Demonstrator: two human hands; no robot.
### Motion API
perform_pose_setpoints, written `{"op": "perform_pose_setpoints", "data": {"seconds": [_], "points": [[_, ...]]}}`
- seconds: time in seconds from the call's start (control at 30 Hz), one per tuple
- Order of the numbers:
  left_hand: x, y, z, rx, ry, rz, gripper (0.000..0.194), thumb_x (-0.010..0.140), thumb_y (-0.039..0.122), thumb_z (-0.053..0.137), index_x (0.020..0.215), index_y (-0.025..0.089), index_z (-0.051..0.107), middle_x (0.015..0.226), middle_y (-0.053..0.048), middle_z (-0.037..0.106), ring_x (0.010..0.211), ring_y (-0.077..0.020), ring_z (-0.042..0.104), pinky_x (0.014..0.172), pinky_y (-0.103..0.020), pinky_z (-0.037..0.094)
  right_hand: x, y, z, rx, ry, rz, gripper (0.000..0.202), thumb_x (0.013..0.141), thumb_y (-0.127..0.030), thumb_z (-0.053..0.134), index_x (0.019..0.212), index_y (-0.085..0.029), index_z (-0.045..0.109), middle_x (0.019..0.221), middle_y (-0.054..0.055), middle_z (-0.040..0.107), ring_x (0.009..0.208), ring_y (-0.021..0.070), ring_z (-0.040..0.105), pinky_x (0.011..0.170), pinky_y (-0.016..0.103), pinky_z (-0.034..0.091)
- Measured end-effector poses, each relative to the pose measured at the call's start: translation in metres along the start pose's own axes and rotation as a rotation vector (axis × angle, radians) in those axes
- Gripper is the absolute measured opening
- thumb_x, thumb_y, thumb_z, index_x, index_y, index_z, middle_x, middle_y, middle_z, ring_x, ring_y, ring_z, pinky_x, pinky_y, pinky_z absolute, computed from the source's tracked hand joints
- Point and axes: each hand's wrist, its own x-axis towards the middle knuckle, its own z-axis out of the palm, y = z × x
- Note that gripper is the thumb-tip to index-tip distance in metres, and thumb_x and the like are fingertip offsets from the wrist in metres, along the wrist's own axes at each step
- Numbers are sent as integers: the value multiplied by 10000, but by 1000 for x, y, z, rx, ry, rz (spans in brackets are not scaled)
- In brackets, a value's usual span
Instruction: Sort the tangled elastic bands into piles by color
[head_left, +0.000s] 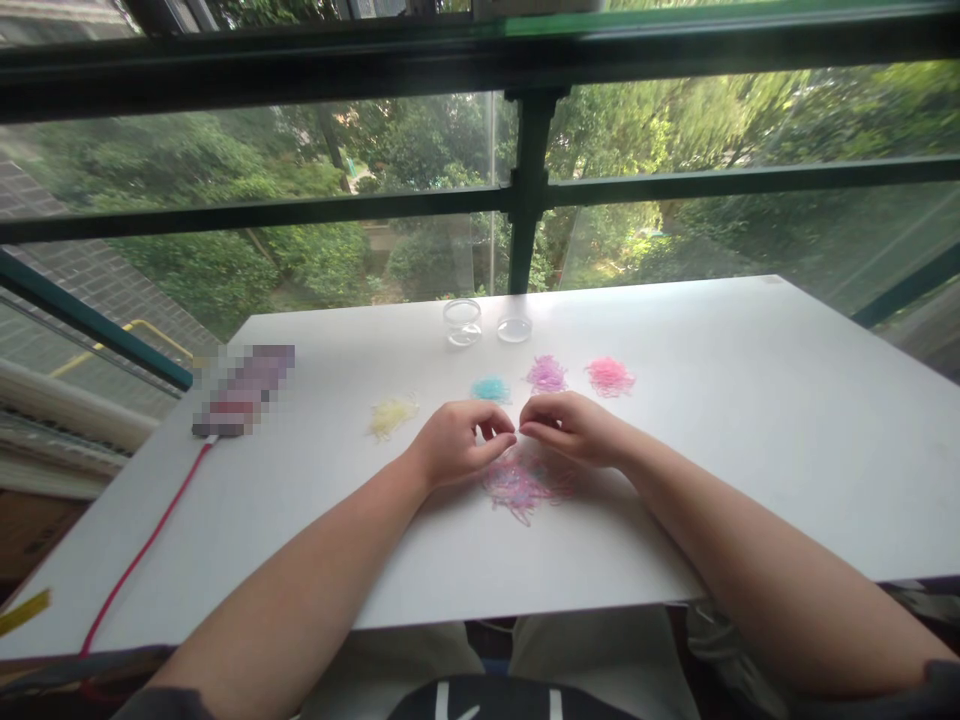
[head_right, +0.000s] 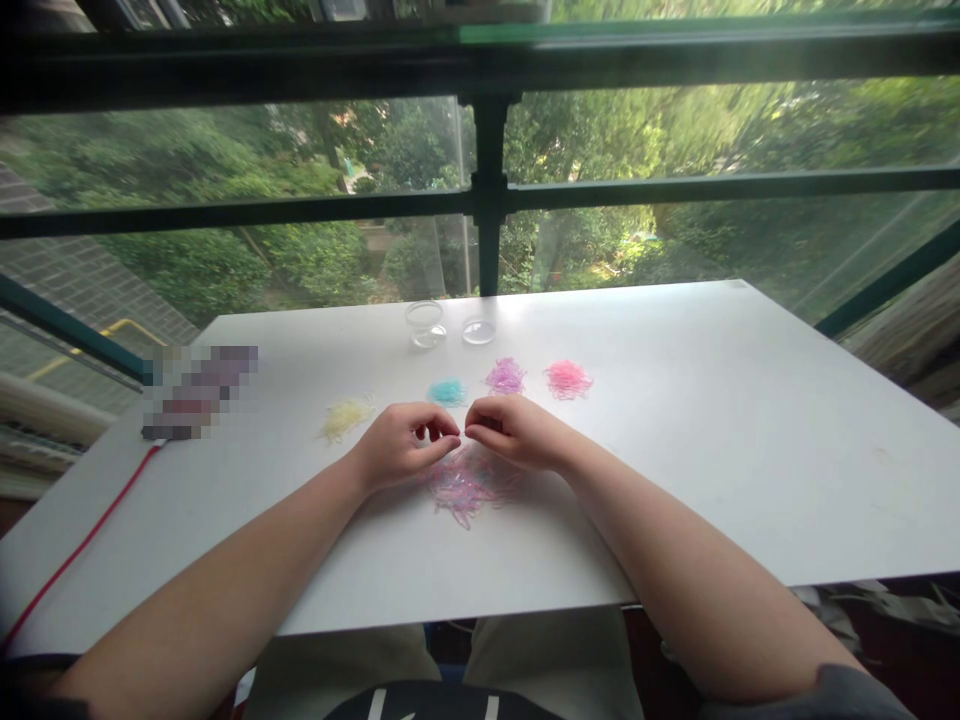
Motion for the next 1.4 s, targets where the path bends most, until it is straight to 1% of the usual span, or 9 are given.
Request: {"op": "perform_pose_setpoints", "data": {"seconds": [0.23,0.53,0.67,0.73,0.8,0.93,1.13,1.3,1.4], "points": [[0,-2,1,5,-5,-15,71,740,213,627,796,179,656,768,1,685,662,-107,603,641,-225,461,0,1,0,-8,10,0,116,829,-197,514,759,-148,593,615,-15,524,557,89,423,528,208,327],[0,-1,0,7,-12,-27,105,788,239,585,787,178,670,724,0,677,644,-102,584,639,-221,447,1,0,0,11,7,19,117,834,-188,500,769,-146,588,623,-12,522,568,95,439,534,211,347],[0,-1,0,-5,10,-39,103,773,244,600,767,168,669,709,-6,676,624,-101,575,620,-217,447,-1,1,-1,43,-37,2,108,837,-202,509,901,-154,583,680,-3,541,600,104,464,557,223,379],[0,-1,0,-13,16,-44,101,768,242,606,761,166,672,704,-5,676,614,-97,572,612,-213,445,-2,2,0,91,-61,-24,181,819,-206,542,994,-159,549,675,-16,519,600,104,461,551,222,386],[0,-1,1,-23,14,-50,103,770,238,603,757,164,674,700,-4,678,609,-93,572,610,-210,445,-3,3,1,117,-48,-36,225,802,-193,560,1021,-163,520,665,-28,498,595,102,455,540,218,384],[0,-1,1,-33,5,-51,107,769,237,605,753,162,679,689,-2,678,598,-88,569,600,-203,441,-2,3,4,101,11,-37,140,793,-159,549,931,-168,524,654,-31,487,584,96,449,535,217,380],[0,-2,2,-41,17,-40,74,743,212,620,738,162,675,682,3,676,596,-85,571,604,-198,447,-1,1,4,89,-37,-25,86,785,-189,572,857,-163,532,659,-23,504,575,94,447,523,216,379],[0,-2,3,-37,8,-33,78,738,221,627,731,156,670,681,-2,680,592,-85,570,603,-199,446,0,1,5,79,-25,-32,86,814,-235,566,798,-155,538,653,-13,518,572,92,454,519,211,371],[0,-1,3,-39,0,-30,81,735,222,627,726,152,667,689,-4,685,588,-84,564,596,-197,441,1,0,6,86,-25,-29,68,814,-211,556,783,-152,545,644,-13,529,569,91,467,519,205,368]]}}
